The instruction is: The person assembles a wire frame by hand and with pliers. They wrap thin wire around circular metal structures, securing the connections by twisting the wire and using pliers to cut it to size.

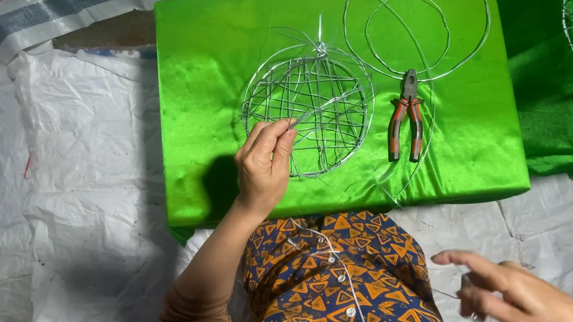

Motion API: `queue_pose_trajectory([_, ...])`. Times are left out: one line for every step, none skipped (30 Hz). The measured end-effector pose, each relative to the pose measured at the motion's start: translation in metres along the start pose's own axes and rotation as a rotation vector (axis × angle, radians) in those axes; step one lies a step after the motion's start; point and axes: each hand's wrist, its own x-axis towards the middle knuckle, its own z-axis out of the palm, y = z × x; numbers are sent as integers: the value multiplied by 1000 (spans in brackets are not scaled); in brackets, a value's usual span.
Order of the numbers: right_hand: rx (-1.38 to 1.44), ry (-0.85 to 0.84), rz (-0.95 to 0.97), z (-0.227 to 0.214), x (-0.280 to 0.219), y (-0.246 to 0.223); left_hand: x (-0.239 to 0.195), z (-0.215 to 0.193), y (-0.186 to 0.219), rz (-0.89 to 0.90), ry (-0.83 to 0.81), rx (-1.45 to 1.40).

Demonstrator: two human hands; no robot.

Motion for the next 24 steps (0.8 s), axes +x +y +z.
queue_pose_trajectory([244, 185, -25, 5, 2, -8, 0, 0, 1, 6, -6, 0])
queue_pose_trajectory([489, 371, -55, 9, 3, -16, 0, 1, 2, 12, -11, 0])
queue_pose_trajectory([489, 373, -55, 14, 13, -26, -2, 2, 0, 14, -12, -1])
queue_pose_trajectory([388, 485, -105, 19, 22, -36, -3, 3, -1, 34, -11, 0])
queue_pose_trajectory([287, 595, -152, 25, 31, -46, -5, 6, -2, 54, -12, 1])
queue_pose_trajectory([290, 597, -150, 23, 39, -63, -7, 6, 0, 55, -15, -1])
queue_pose_trajectory([315, 579, -191, 22, 47, -80, -7, 6, 1, 72, -23, 9])
queue_pose_trajectory([339, 560, -233, 20, 55, -98, -8, 5, 2, 90, -31, 19])
queue_pose_trajectory([341, 565, -235, 19, 67, -105, -8, 6, 1, 95, -32, 20])
queue_pose_trajectory([392, 618, -329, 17, 79, -112, -9, 7, -1, 85, -2, -9])
queue_pose_trajectory([443, 668, -425, 16, 92, -119, -10, 8, -2, 73, 28, -36])
queue_pose_trajectory([445, 672, -428, 13, 100, -123, -9, 6, -2, 77, 26, -34])
queue_pose_trajectory([522, 677, -441, 10, 107, -128, -7, 4, -2, 91, 42, -13])
queue_pose_trajectory([599, 681, -454, 7, 115, -133, -6, 2, -2, 105, 57, 8])
queue_pose_trajectory([602, 683, -455, 6, 120, -134, -8, 4, -3, 107, 54, 9])
queue_pose_trajectory([671, 696, -506, 6, 126, -135, -11, 5, -4, 114, 60, 19])
queue_pose_trajectory([738, 710, -556, 4, 132, -136, -12, 8, -5, 123, 66, 26])
queue_pose_trajectory([739, 713, -556, 2, 137, -140, -9, 8, -2, 125, 64, 24])
queue_pose_trajectory([786, 708, -585, 3, 143, -143, -9, 9, 0, 130, 54, 14])
queue_pose_trajectory([833, 703, -614, 3, 148, -147, -8, 9, 3, 135, 44, 4])
queue_pose_trajectory([836, 706, -614, 3, 156, -151, -9, 9, 3, 137, 40, 3])
queue_pose_trajectory([888, 725, -629, 3, 163, -156, -11, 10, 3, 131, 14, -35])
queue_pose_trajectory([939, 742, -647, 2, 172, -161, -12, 10, 3, 124, -11, -73])
queue_pose_trajectory([939, 745, -649, 0, 176, -165, -11, 9, 1, 127, -12, -73])
